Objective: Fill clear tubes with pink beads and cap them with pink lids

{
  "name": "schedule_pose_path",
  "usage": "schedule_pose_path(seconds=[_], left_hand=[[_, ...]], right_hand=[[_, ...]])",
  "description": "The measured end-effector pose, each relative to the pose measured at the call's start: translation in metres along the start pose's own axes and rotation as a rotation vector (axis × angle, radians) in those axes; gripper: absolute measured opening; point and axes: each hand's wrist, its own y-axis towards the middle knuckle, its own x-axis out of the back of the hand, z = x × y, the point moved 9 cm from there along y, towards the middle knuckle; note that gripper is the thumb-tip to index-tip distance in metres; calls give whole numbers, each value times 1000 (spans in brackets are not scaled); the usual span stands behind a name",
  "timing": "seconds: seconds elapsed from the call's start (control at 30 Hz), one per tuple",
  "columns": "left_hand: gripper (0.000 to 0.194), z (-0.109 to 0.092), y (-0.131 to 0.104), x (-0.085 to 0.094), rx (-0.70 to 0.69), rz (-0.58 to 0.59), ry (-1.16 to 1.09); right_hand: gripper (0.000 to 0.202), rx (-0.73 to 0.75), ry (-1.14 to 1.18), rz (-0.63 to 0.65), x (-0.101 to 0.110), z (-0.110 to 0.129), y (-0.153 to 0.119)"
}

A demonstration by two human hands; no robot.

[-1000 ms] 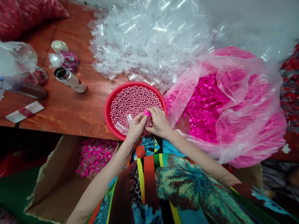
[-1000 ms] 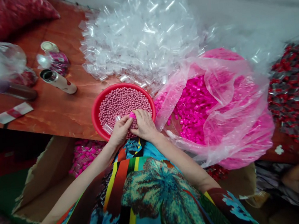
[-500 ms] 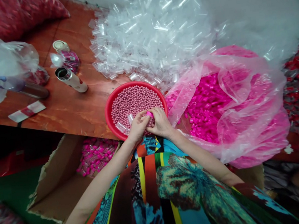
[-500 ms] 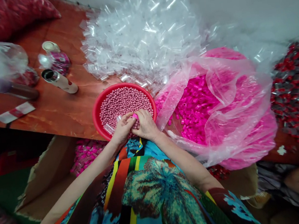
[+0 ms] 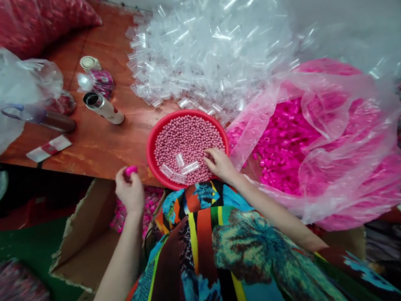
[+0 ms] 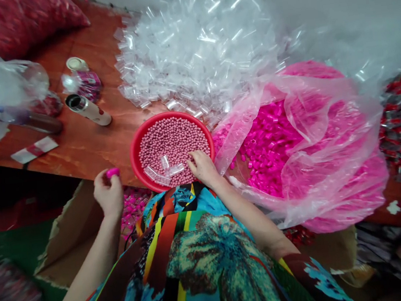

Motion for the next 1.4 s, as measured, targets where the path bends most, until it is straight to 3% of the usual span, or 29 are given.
schedule_pose_path(seconds=[0.07,0.13,0.2,0.3,0.37,0.43,0.5,0.6,0.7,0.83,0.9,1.0,1.13,1.23,1.4], left_hand=[[23,16,0,26,6,-84,204],[24,6,-5,25,-86,-69,262],[26,-25,-17,-4,-247,79,202],[29,-79,-47,-77,-479,507,104],[35,-104,-67,-116,-595,744,152],[36,-113,-76,-139,-641,846,225],[33,-115,-77,-150,-650,876,261],[28,-113,-76,-155,-650,923,218],[31,-112,-75,-157,-628,999,117],[32,-104,-58,-147,-556,1001,53],[30,-95,-43,-137,-479,933,30],[34,-78,-29,-130,-303,867,-55],[42,-76,-43,-143,-134,920,-211],[37,-93,-55,-153,-176,919,-257],[36,-117,-65,-162,-366,899,-164]], right_hand=[[35,61,-103,108,-12,10,2],[40,131,-208,219,-27,23,3],[34,174,-292,297,-38,32,5],[19,178,-299,319,-45,34,11],[20,146,-210,290,-42,29,14],[26,109,-74,239,-36,22,15],[33,85,73,166,-25,16,13],[37,55,265,89,-11,10,8],[37,34,412,104,-7,8,6],[34,-24,477,49,4,-5,7],[31,-77,444,2,14,-15,7],[29,-74,379,82,15,-12,6],[37,-34,409,83,8,12,4],[38,-146,565,86,-7,16,4],[27,-326,732,-24,-15,-6,1]])
